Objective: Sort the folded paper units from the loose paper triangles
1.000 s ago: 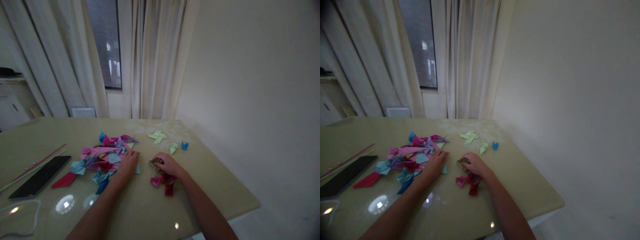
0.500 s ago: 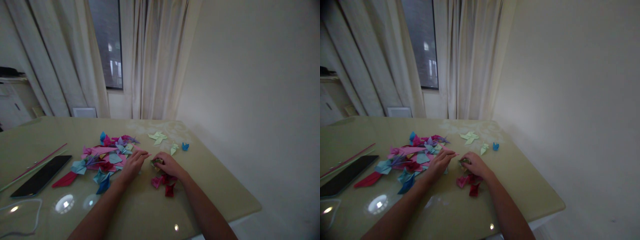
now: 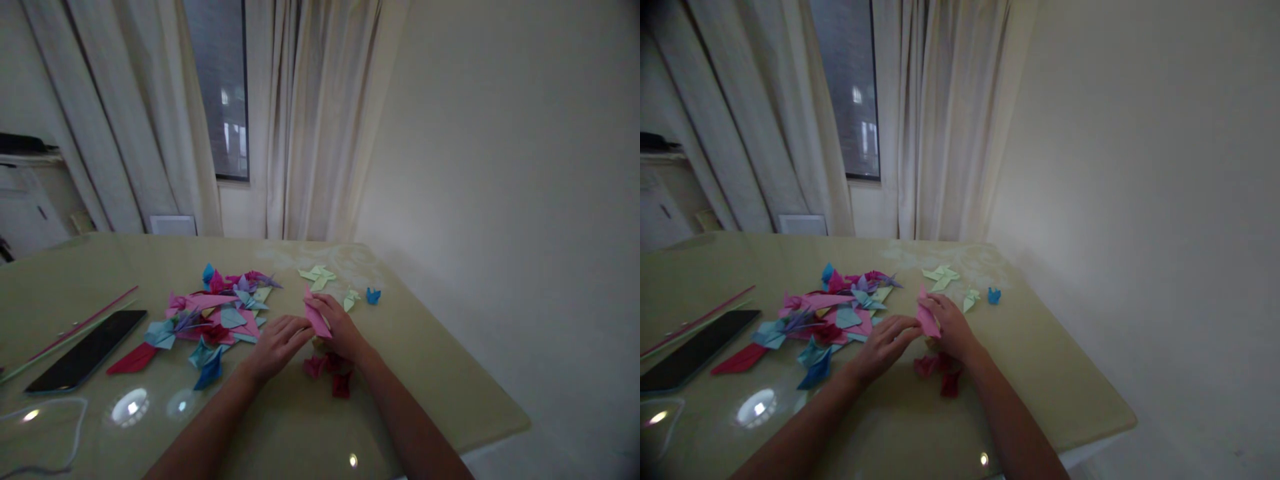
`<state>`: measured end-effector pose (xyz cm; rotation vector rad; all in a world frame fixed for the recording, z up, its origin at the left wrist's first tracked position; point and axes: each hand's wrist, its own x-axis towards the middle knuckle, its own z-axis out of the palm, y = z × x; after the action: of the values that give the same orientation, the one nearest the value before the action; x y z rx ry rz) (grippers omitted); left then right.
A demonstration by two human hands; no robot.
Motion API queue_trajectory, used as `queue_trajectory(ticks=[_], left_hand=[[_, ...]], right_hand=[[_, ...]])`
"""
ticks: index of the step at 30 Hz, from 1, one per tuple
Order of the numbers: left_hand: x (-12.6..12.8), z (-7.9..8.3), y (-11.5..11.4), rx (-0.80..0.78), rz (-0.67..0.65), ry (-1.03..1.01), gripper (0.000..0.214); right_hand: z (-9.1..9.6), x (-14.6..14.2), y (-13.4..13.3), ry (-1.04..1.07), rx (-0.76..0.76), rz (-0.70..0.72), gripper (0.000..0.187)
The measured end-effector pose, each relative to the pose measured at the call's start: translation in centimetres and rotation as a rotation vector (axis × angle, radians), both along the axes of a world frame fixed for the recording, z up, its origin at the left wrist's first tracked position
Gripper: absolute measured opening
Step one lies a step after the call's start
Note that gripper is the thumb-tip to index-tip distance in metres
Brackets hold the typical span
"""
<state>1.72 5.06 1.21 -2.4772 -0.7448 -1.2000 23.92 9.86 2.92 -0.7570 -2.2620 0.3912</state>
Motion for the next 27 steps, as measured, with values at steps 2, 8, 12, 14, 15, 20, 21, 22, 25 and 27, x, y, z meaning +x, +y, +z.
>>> queue_trajectory(ticks=[2,8,12,14,15,20,21,22,25,27], left_hand=[[0.4,0.0,0.1,-0.005,0.016,-0.008,0.032],[0.2,-0.6,1.3,-0.209,0.656,-0.067,0.037],[-1.7,-1.5,1.7,-0.376,1.032,0.027,0.043],[-2.3,-1.7,1.8,-0.488,1.076,0.069,0.044],[-2.4,-1.7,1.8,-0.533,1.069,0.091,0.043],[-2.1,-1.5,2.2,-0.538,0.937,0.129,0.034],[-2.0,-1.6,2.4,-0.527,0.903,0.107,0.034],[-2.0,-1.6,2.6,-0.511,0.865,0.071,0.034],[-2.1,-1.9,3.2,-0.42,0.714,-0.118,0.034],[-2.2,-2.0,3.7,-0.35,0.603,-0.297,0.03]], right_hand=[[0.0,0.1,-0.1,0.011,0.015,-0.05,0.051],[0.5,0.4,-0.1,0.091,-0.035,-0.13,0.033],[0.4,0.5,0.1,0.088,-0.057,-0.14,0.038],[0.3,0.4,0.1,0.079,-0.059,-0.131,0.039],[0.2,0.4,0.1,0.075,-0.057,-0.124,0.039],[0.1,0.4,0.1,0.062,-0.058,-0.12,0.042],[0.1,0.4,0.1,0.057,-0.06,-0.122,0.045],[0.1,0.4,0.2,0.051,-0.062,-0.121,0.047],[0.0,0.5,0.2,0.043,-0.058,-0.127,0.051],[0.0,0.5,0.2,0.049,-0.045,-0.132,0.051]])
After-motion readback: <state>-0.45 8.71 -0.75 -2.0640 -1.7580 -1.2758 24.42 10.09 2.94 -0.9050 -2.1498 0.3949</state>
